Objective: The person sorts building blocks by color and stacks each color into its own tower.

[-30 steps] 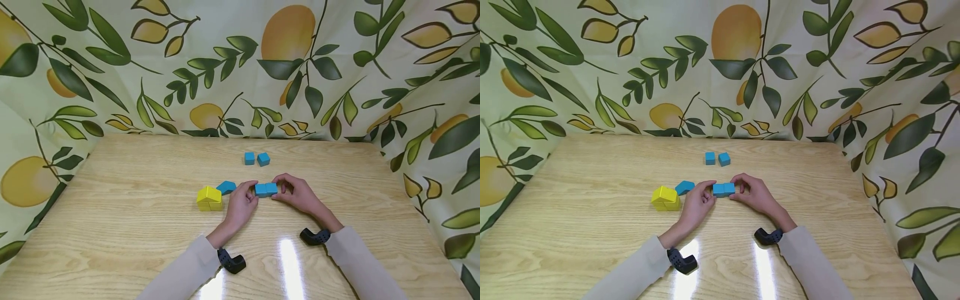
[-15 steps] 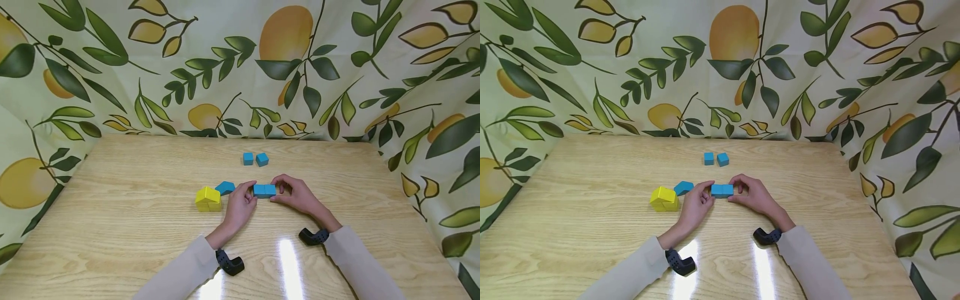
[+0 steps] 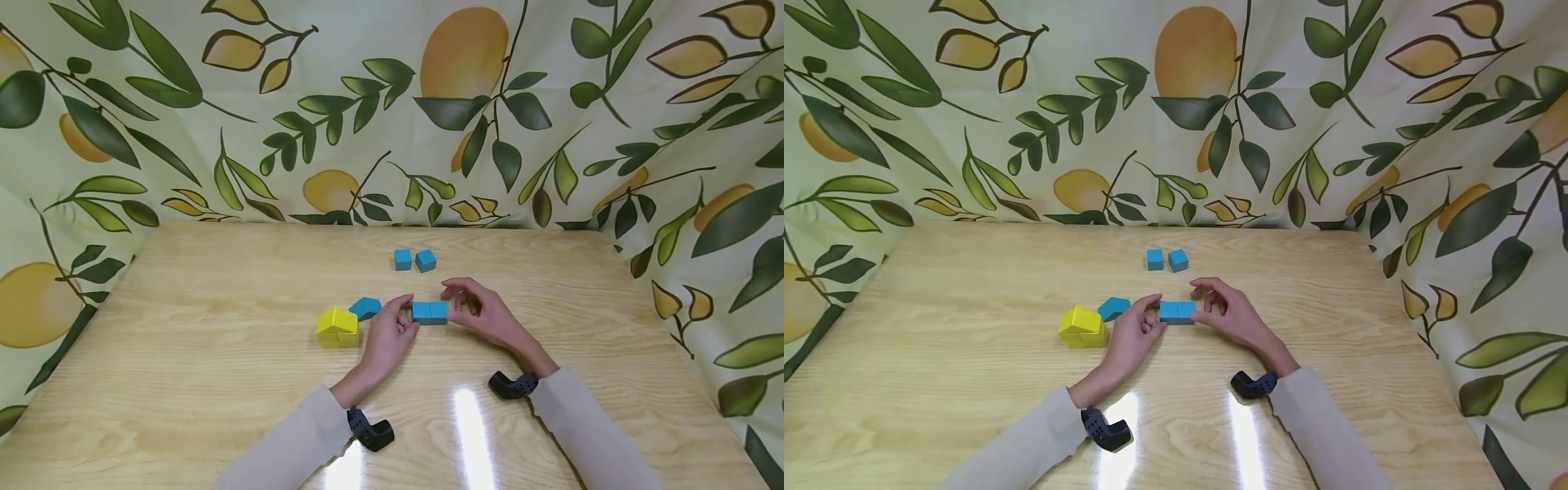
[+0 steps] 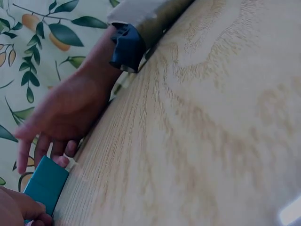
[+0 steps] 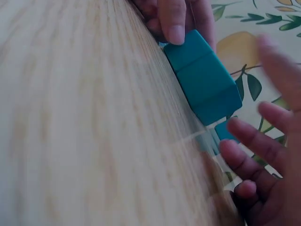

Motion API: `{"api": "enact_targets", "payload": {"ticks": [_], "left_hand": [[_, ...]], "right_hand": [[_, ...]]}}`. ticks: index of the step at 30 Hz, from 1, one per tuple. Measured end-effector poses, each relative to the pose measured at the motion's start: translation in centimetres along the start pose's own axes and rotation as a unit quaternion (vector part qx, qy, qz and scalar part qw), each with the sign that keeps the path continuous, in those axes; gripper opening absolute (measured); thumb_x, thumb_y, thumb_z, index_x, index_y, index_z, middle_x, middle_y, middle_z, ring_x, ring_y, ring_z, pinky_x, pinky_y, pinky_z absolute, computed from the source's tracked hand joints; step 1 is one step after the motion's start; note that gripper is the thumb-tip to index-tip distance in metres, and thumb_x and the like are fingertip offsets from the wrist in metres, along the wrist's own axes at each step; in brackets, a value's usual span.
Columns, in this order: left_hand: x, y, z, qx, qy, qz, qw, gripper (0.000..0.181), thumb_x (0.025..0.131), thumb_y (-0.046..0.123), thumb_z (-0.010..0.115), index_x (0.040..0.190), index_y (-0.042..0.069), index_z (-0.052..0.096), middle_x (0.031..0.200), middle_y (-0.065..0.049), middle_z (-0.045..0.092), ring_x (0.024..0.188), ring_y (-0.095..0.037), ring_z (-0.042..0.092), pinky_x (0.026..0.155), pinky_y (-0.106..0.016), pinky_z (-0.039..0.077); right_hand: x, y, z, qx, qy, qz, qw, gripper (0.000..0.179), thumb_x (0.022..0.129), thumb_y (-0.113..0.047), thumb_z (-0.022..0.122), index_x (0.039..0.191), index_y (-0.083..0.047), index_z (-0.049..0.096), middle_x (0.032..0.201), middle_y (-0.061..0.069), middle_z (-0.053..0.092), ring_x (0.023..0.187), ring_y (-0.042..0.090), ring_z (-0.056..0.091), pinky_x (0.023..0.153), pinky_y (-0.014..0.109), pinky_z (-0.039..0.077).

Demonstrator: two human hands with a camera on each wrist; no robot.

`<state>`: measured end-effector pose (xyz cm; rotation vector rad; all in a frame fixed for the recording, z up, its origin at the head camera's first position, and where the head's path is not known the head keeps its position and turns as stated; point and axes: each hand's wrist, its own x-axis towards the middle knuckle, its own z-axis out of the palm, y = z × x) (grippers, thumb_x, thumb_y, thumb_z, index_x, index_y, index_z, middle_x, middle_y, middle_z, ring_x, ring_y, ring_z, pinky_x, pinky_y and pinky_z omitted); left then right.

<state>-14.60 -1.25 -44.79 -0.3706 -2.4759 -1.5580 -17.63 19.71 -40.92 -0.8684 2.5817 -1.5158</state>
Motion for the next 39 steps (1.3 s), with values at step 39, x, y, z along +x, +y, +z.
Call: {"api": "enact_targets", "payload": {"ticks": [39], "left_hand": [[-0.2,0.0,-0.3,-0.005,-0.003,0.013,0.9999,0.044,0.082,-0.007,0.069,0.124,-0.002,0.057,0.09,-0.005,0.054,0.065,-0.008,0.049,0.06,-0.02,0.046]], "right_hand": [[8.4,5.1,-0.3,-0.045,0.006,0.153,0.9871,0.041,0.088,-0.02,0.071,0.127,-0.014,0.06,0.121,0.008,0.06,0.069,0.02,0.053,0.066,0.032,0.04]]}}
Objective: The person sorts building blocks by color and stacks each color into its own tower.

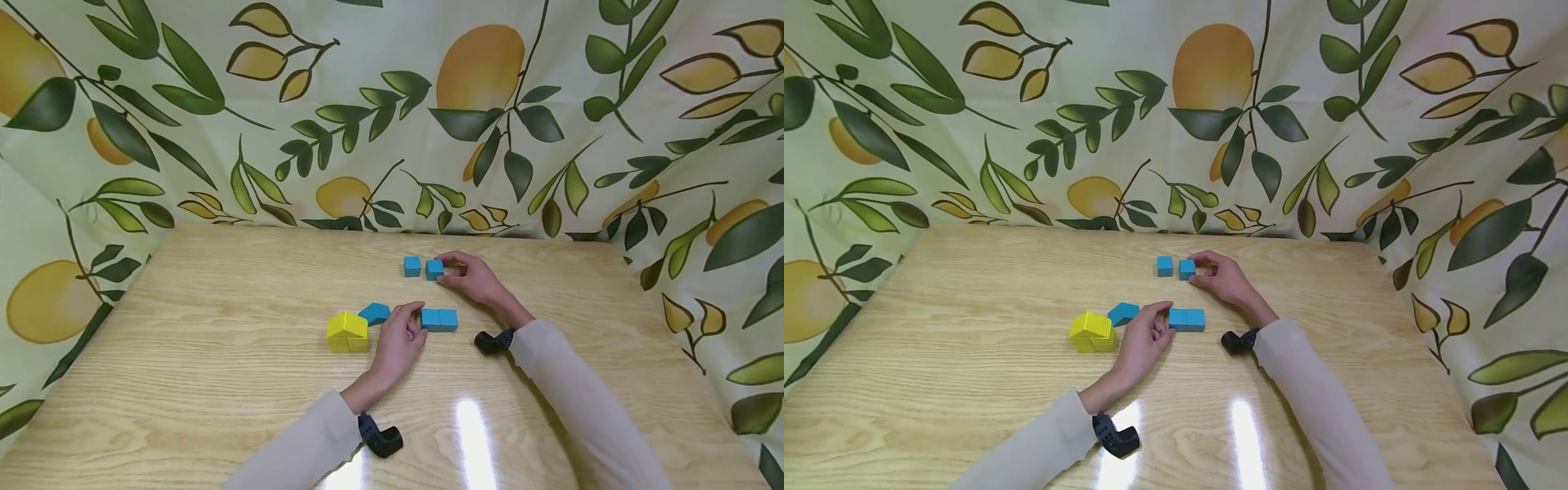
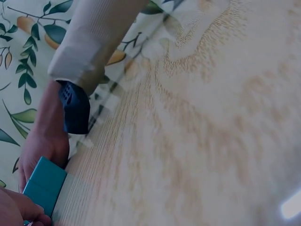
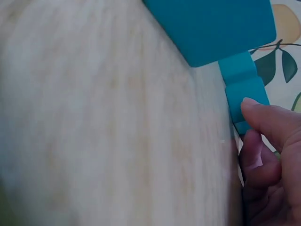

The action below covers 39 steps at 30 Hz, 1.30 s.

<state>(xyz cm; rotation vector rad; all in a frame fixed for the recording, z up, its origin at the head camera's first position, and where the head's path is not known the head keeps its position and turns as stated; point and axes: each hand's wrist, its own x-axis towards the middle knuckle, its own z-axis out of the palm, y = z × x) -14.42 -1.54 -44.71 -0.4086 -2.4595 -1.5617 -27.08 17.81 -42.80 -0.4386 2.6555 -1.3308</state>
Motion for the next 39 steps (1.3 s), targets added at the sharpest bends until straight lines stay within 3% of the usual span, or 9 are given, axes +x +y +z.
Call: {"api": "enact_targets", "payload": {"ticks": [8,14,22,26,31,36,39], "left_hand": [[-0.1,0.1,0.5,0.004,0.0,0.012,0.9999,0.043,0.082,-0.008,0.068,0.123,-0.002,0.058,0.092,-0.006,0.054,0.066,-0.009,0.049,0.059,-0.02,0.045],[-0.3,0.4,0.7,0.005,-0.002,0.009,0.9999,0.042,0.082,-0.008,0.069,0.122,-0.002,0.058,0.092,-0.006,0.054,0.066,-0.009,0.049,0.06,-0.021,0.046],[-0.2,0.3,0.0,0.012,-0.008,0.001,0.9999,0.042,0.083,-0.005,0.069,0.123,-0.001,0.057,0.092,-0.005,0.053,0.066,-0.009,0.049,0.061,-0.021,0.046],[0.0,0.0,-0.4,0.016,0.0,0.007,0.9998,0.042,0.083,-0.006,0.069,0.123,-0.001,0.058,0.091,-0.006,0.054,0.066,-0.01,0.049,0.061,-0.021,0.046],[0.1,-0.1,-0.4,0.013,-0.002,0.012,0.9998,0.042,0.083,-0.006,0.069,0.123,-0.002,0.057,0.091,-0.008,0.054,0.067,-0.011,0.05,0.061,-0.022,0.046],[0.0,-0.3,0.0,0.014,0.0,0.007,0.9999,0.042,0.083,-0.006,0.069,0.123,-0.002,0.057,0.091,-0.008,0.054,0.067,-0.011,0.049,0.061,-0.021,0.046],[0.1,-0.3,0.1,0.012,0.001,0.006,0.9999,0.042,0.083,-0.006,0.069,0.123,-0.002,0.057,0.09,-0.007,0.053,0.067,-0.011,0.049,0.06,-0.021,0.045]], "right_hand": [[-1.0,0.7,-0.4,0.013,0.005,-0.004,0.9999,0.039,0.086,-0.025,0.073,0.122,-0.015,0.062,0.106,0.005,0.062,0.078,0.022,0.055,0.068,0.033,0.043],[-3.0,1.1,-0.5,0.064,0.027,-0.017,0.9974,0.045,0.085,-0.031,0.074,0.125,-0.015,0.061,0.1,0.008,0.062,0.083,0.023,0.058,0.069,0.032,0.046],[-5.6,0.6,0.7,0.175,0.068,-0.032,0.9816,0.042,0.086,-0.024,0.073,0.123,-0.009,0.06,0.099,0.011,0.062,0.082,0.019,0.058,0.054,0.024,0.04],[-6.0,0.0,1.3,0.212,0.076,-0.045,0.9732,0.041,0.088,-0.015,0.071,0.125,-0.004,0.058,0.107,0.011,0.061,0.092,0.021,0.058,0.067,0.022,0.046],[-7.1,-1.6,1.1,0.214,0.095,-0.049,0.9709,0.04,0.088,-0.006,0.069,0.125,0.004,0.056,0.109,0.01,0.059,0.097,0.022,0.055,0.084,0.021,0.046],[-8.3,-2.8,1.1,0.206,0.09,-0.066,0.9722,0.038,0.088,-0.005,0.068,0.122,0.006,0.056,0.108,0.01,0.059,0.095,0.02,0.054,0.081,0.022,0.047],[-8.8,-2.8,1.2,0.198,0.082,-0.083,0.9732,0.035,0.088,-0.002,0.068,0.12,0.004,0.058,0.104,0.01,0.059,0.089,0.02,0.054,0.071,0.022,0.046]]}}
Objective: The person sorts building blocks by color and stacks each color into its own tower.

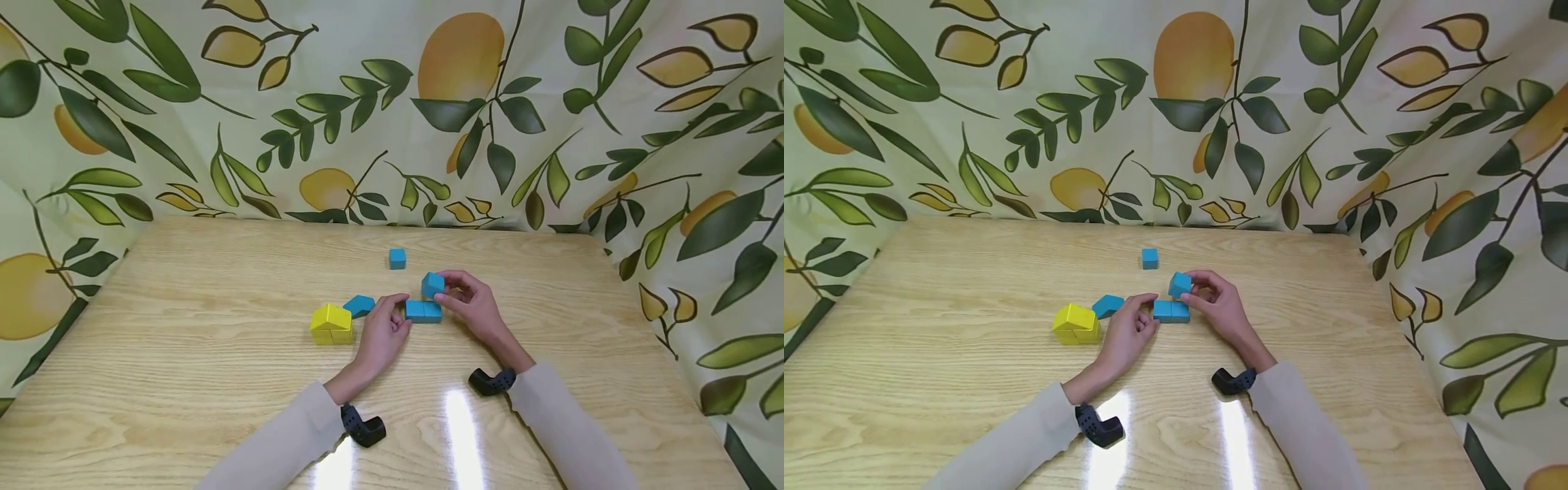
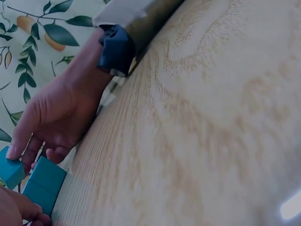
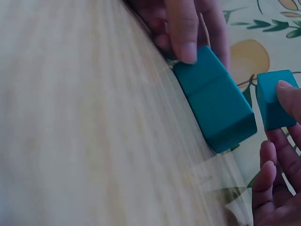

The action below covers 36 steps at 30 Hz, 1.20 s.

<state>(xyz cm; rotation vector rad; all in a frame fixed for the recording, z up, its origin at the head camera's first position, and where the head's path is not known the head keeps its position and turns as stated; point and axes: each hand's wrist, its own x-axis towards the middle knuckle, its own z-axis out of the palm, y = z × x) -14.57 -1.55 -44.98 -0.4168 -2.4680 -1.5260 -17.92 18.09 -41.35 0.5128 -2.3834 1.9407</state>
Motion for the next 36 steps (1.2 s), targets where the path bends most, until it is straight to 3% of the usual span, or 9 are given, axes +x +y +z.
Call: {"api": "enact_targets", "payload": {"ticks": [5,13,18,22,27,36], "left_hand": [[0.0,0.0,-0.2,0.001,-0.005,-0.002,1.0,0.042,0.083,-0.005,0.069,0.123,-0.002,0.057,0.089,-0.007,0.053,0.067,-0.011,0.05,0.061,-0.022,0.045],[0.0,0.0,-0.2,-0.011,-0.003,0.002,0.9999,0.044,0.082,-0.003,0.072,0.122,-0.002,0.057,0.089,-0.01,0.054,0.066,-0.011,0.051,0.06,-0.021,0.046],[0.1,0.0,-0.3,-0.029,-0.007,-0.008,0.9995,0.046,0.081,-0.002,0.073,0.124,-0.001,0.057,0.09,-0.009,0.055,0.065,-0.009,0.052,0.059,-0.021,0.046],[0.2,0.2,-0.5,-0.041,-0.013,-0.021,0.9988,0.049,0.082,-0.001,0.073,0.127,0.001,0.055,0.089,-0.008,0.056,0.064,-0.009,0.052,0.059,-0.021,0.046],[0.2,0.2,-0.5,-0.053,-0.013,-0.027,0.9981,0.05,0.082,-0.001,0.073,0.128,0.001,0.054,0.09,-0.007,0.057,0.064,-0.009,0.053,0.059,-0.021,0.047],[0.2,0.1,-0.6,-0.08,-0.012,-0.024,0.9964,0.051,0.082,-0.003,0.072,0.129,0.0,0.053,0.113,-0.007,0.057,0.066,-0.009,0.055,0.058,-0.02,0.047]], "right_hand": [[-0.5,-0.4,0.2,-0.033,-0.01,-0.014,0.9993,0.033,0.086,-0.002,0.071,0.118,-0.001,0.063,0.098,0.011,0.058,0.077,0.024,0.049,0.061,0.024,0.04],[-0.7,-0.8,0.6,-0.071,-0.04,-0.028,0.9963,0.034,0.085,-0.002,0.071,0.119,0.0,0.063,0.098,0.024,0.054,0.076,0.032,0.045,0.063,0.027,0.038],[-0.9,-1.4,1.0,-0.087,-0.046,-0.036,0.9945,0.035,0.084,-0.001,0.071,0.118,0.001,0.063,0.101,0.021,0.056,0.084,0.041,0.043,0.068,0.033,0.038],[-0.8,-1.2,1.1,-0.088,-0.054,-0.036,0.994,0.035,0.084,0.0,0.071,0.118,0.001,0.063,0.104,0.017,0.057,0.092,0.038,0.044,0.075,0.038,0.037],[-0.4,1.1,0.9,-0.093,-0.054,-0.037,0.9935,0.038,0.083,-0.001,0.073,0.119,-0.006,0.065,0.106,0.011,0.057,0.096,0.031,0.044,0.078,0.037,0.035],[-0.2,2.3,0.9,-0.091,-0.059,-0.044,0.9931,0.036,0.081,-0.013,0.078,0.116,-0.018,0.068,0.106,0.002,0.057,0.101,0.019,0.045,0.087,0.034,0.035]]}}
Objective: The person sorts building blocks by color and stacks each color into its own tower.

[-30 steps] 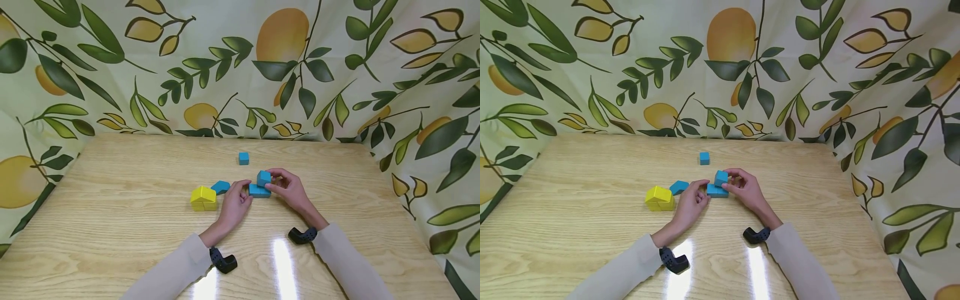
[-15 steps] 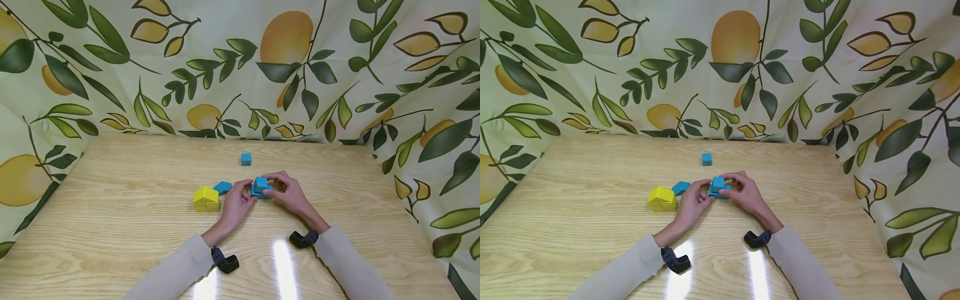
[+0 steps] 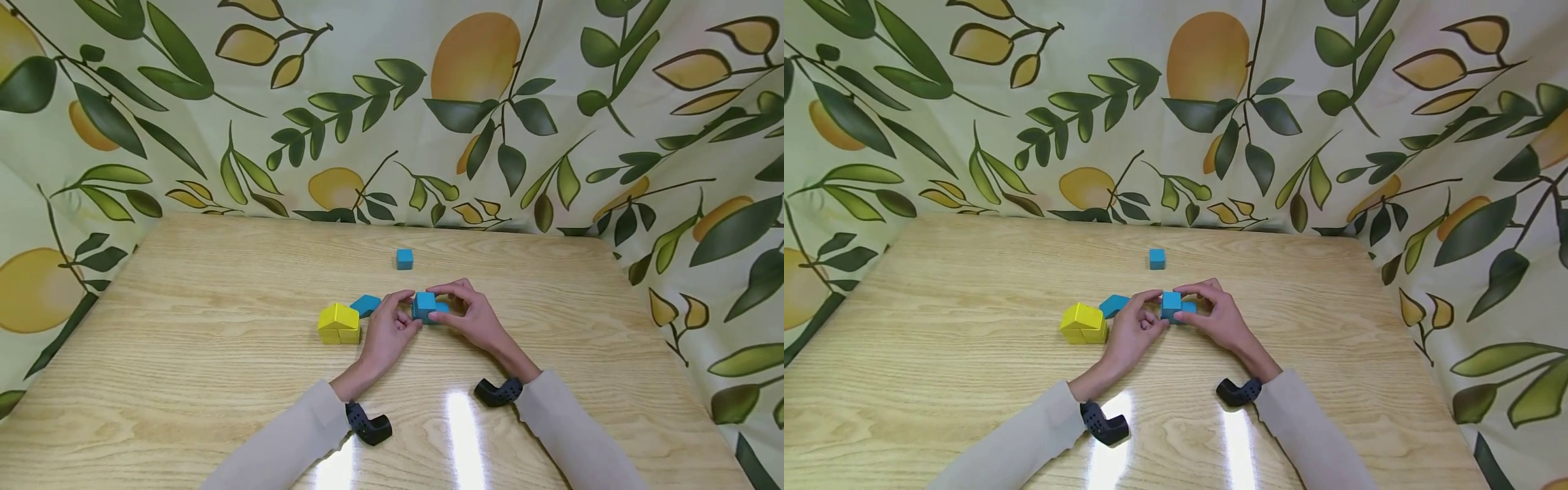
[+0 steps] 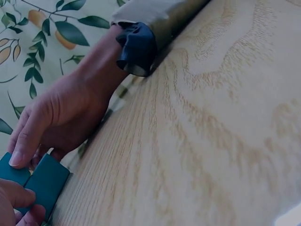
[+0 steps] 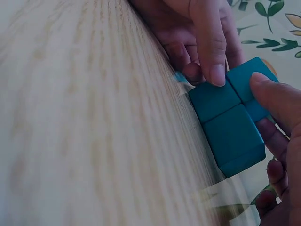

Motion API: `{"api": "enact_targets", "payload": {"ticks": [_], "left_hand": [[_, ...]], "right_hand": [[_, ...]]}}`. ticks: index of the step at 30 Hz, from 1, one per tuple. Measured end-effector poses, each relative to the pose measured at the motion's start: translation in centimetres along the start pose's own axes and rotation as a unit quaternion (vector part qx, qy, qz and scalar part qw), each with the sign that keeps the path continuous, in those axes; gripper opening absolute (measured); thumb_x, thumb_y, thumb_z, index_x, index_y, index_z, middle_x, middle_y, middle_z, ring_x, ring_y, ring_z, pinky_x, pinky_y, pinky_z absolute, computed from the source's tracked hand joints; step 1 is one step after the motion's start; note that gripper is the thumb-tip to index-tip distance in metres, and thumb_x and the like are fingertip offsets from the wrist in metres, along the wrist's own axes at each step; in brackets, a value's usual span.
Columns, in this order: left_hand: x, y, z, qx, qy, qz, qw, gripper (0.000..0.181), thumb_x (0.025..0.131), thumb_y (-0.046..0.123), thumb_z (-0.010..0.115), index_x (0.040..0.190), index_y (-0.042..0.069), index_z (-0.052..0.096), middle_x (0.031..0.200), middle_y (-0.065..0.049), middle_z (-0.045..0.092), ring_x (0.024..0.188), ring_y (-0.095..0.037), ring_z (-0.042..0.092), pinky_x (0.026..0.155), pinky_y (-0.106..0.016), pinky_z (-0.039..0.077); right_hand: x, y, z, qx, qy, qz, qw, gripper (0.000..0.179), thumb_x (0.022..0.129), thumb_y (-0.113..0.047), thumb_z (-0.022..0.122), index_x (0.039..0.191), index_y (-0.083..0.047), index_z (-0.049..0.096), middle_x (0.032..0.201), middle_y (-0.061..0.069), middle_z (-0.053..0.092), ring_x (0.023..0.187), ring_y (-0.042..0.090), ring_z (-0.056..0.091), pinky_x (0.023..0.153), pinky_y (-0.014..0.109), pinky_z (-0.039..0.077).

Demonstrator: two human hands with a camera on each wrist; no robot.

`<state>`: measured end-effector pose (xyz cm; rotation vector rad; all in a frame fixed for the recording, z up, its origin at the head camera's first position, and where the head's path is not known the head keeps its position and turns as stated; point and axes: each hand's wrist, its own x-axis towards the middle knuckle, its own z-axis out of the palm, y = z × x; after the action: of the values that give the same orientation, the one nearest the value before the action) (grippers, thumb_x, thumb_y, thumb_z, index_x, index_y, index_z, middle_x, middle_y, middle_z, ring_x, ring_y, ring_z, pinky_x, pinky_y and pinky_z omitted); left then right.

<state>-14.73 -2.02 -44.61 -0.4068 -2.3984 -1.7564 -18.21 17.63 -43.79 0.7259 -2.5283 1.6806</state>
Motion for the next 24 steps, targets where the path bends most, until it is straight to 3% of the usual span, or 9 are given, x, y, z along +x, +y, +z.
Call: {"api": "enact_targets", "payload": {"ticks": [5,12,18,24], "left_hand": [[0.0,0.1,0.0,-0.009,0.006,0.012,0.9999,0.049,0.081,-0.004,0.072,0.127,0.001,0.055,0.112,-0.01,0.058,0.066,-0.009,0.056,0.058,-0.02,0.046],[0.0,0.1,0.0,-0.017,0.003,0.01,0.9998,0.05,0.082,-0.004,0.071,0.128,0.001,0.054,0.115,-0.01,0.058,0.066,-0.01,0.056,0.058,-0.02,0.046],[0.1,-0.1,0.0,-0.026,-0.001,0.015,0.9995,0.055,0.083,-0.004,0.07,0.133,0.001,0.049,0.117,-0.01,0.057,0.067,-0.012,0.057,0.057,-0.021,0.047],[0.0,-0.1,-0.1,-0.044,-0.001,0.033,0.9985,0.059,0.084,-0.004,0.069,0.136,0.011,0.048,0.117,-0.009,0.057,0.064,-0.015,0.056,0.057,-0.021,0.045]], "right_hand": [[0.1,-0.3,0.1,-0.007,0.001,-0.003,1.0,0.039,0.08,-0.005,0.077,0.117,-0.012,0.068,0.108,0.006,0.059,0.103,0.024,0.045,0.09,0.039,0.035],[0.0,-3.5,0.0,-0.012,-0.011,-0.006,0.9999,0.037,0.08,0.0,0.075,0.117,0.001,0.066,0.107,0.018,0.057,0.101,0.033,0.045,0.088,0.041,0.036],[-0.1,-3.8,0.0,-0.015,-0.011,-0.014,0.9997,0.038,0.08,0.001,0.075,0.117,0.001,0.065,0.106,0.017,0.057,0.101,0.034,0.045,0.087,0.042,0.037],[-0.2,-3.5,0.0,-0.011,-0.013,-0.022,0.9996,0.041,0.08,0.0,0.075,0.12,0.001,0.063,0.11,0.017,0.058,0.099,0.035,0.046,0.081,0.04,0.037]]}}
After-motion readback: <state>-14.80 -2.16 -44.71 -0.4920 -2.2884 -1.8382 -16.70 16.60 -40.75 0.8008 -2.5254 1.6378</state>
